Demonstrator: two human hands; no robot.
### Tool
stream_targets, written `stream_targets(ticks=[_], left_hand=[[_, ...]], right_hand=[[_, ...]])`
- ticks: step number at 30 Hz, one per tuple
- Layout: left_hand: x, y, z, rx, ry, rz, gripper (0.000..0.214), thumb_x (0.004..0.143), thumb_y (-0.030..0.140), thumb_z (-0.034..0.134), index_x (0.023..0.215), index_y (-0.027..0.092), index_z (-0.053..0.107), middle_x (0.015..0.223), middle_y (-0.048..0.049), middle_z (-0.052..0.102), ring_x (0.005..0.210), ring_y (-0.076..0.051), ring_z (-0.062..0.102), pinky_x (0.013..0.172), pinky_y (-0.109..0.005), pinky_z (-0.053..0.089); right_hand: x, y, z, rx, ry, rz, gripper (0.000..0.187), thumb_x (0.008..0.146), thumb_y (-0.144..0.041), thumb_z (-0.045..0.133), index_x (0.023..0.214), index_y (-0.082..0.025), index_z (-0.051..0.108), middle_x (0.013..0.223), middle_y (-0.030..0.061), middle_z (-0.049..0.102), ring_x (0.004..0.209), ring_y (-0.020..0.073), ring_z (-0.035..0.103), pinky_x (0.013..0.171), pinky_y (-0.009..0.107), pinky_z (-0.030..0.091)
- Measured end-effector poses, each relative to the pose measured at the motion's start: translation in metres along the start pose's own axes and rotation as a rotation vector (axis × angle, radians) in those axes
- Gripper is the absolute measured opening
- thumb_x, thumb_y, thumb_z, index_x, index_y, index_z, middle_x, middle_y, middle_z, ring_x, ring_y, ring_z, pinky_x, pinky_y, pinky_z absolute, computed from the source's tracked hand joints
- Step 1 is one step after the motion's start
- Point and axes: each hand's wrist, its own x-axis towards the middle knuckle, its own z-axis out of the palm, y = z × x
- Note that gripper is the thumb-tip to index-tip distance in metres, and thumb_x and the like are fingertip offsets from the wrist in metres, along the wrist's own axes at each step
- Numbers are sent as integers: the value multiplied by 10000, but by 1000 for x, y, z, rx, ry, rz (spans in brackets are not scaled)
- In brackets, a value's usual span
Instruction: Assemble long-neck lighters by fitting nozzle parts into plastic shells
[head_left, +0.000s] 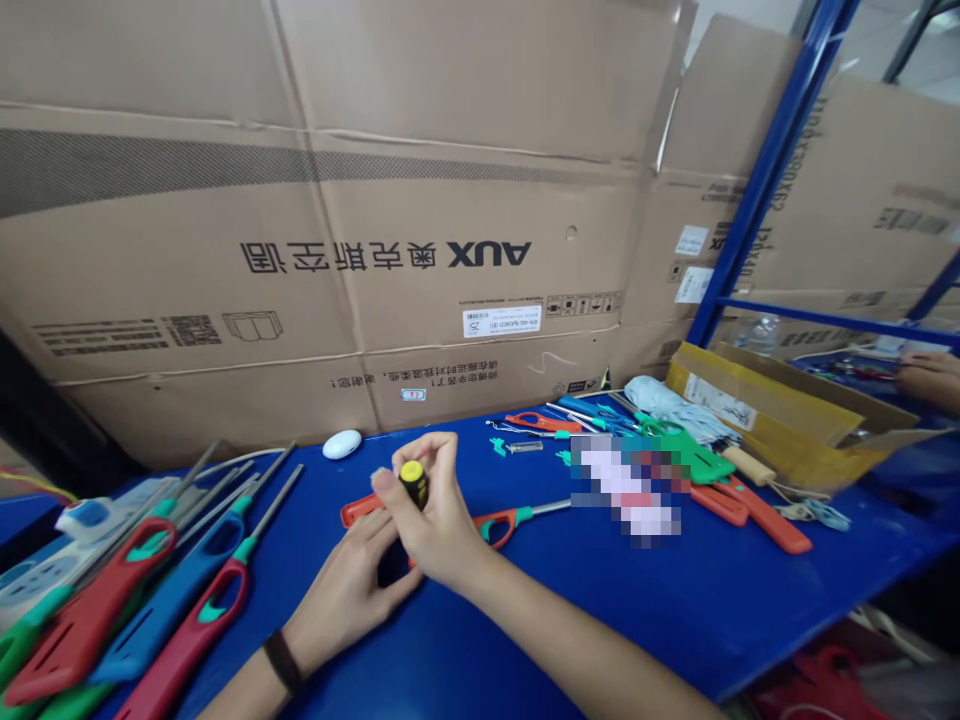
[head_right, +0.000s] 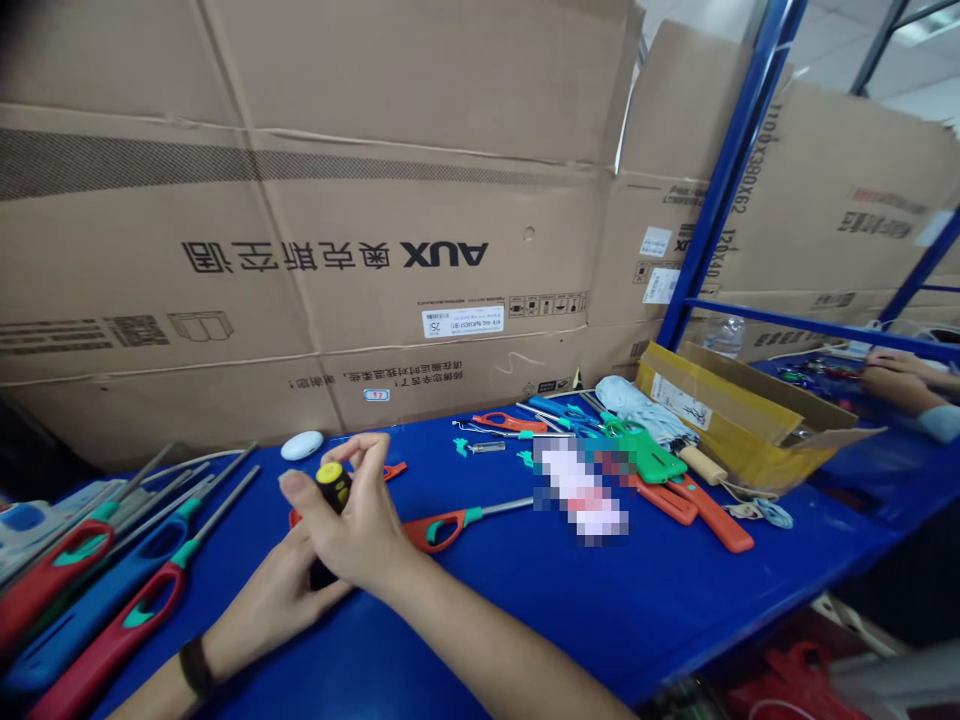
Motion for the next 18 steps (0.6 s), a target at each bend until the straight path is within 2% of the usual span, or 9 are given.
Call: stream_targets(ticks=[2, 3, 4, 7, 10, 12, 15, 16, 18], left_hand=[[0, 1, 0, 10, -8, 1, 329, 786, 359, 607, 1084, 224, 579, 1073, -85, 668, 982, -286, 635, 816, -393, 539], [0, 2, 0, 16, -18, 0, 320, 788, 370, 606, 1072, 224, 585, 1066, -86, 671, 979, -285, 637, 817, -398, 538], [-1, 2, 0, 21, -31, -3, 319, 792, 379, 605, 1071, 225, 587, 1072, -87, 670, 989, -284, 633, 826, -403, 536], [-2, 3, -1, 35, -61, -1, 359, 807, 386, 595, 1130, 232, 566, 1149, -94, 643, 1063, -290, 602, 874, -420, 516], [-3, 1, 0, 46, -63, 12, 420, 808, 385, 594, 1193, 230, 531, 1211, -102, 613, 1114, -300, 573, 901, -429, 504], [-3, -1, 0, 44, -61, 15, 419, 806, 386, 596, 1189, 225, 535, 1193, -101, 623, 1095, -296, 586, 889, -423, 513], [-2, -1, 0, 45, -64, 11, 359, 797, 398, 606, 1108, 221, 585, 1090, -93, 669, 1017, -287, 626, 848, -413, 532], [-2, 0, 0, 47, -62, 8, 344, 792, 405, 611, 1081, 219, 600, 1063, -91, 678, 996, -286, 634, 837, -411, 535], [-1, 2, -2, 51, -50, 11, 330, 785, 410, 616, 1054, 218, 615, 1060, -90, 679, 990, -287, 636, 833, -408, 535]], right_hand=[[0, -1, -2, -28, -81, 26, 212, 920, -433, 386, 1010, -245, 422, 912, 17, 480, 780, 133, 525, 781, 323, 476], [0, -2, -3, -49, -121, 34, 240, 939, -428, 326, 1007, -243, 463, 948, 30, 484, 805, 136, 528, 794, 327, 471], [1, -2, -4, -64, -138, 30, 251, 939, -425, 329, 991, -243, 493, 995, 38, 484, 831, 139, 532, 806, 327, 467], [2, 1, -3, -9, -86, 28, 224, 830, -409, 568, 957, -252, 471, 1082, 29, 483, 818, 137, 548, 760, 304, 479], [1, 5, -1, 82, -3, 70, 367, 737, -393, 682, 921, -254, 397, 896, -17, 508, 707, 121, 522, 690, 276, 473], [1, 4, 0, 115, -17, 100, 314, 786, -437, 617, 925, -249, 407, 765, -36, 462, 650, 119, 485, 650, 267, 459], [2, 0, -2, 137, -111, 125, 291, 903, -497, 381, 950, -238, 505, 775, -7, 463, 654, 128, 483, 650, 279, 457], [3, -1, -3, 133, -115, 123, 309, 908, -497, 366, 943, -236, 529, 811, 5, 481, 695, 133, 500, 686, 286, 461], [4, -3, -2, 153, -103, 140, 261, 860, -481, 492, 952, -238, 523, 879, 10, 512, 764, 139, 527, 746, 293, 462]])
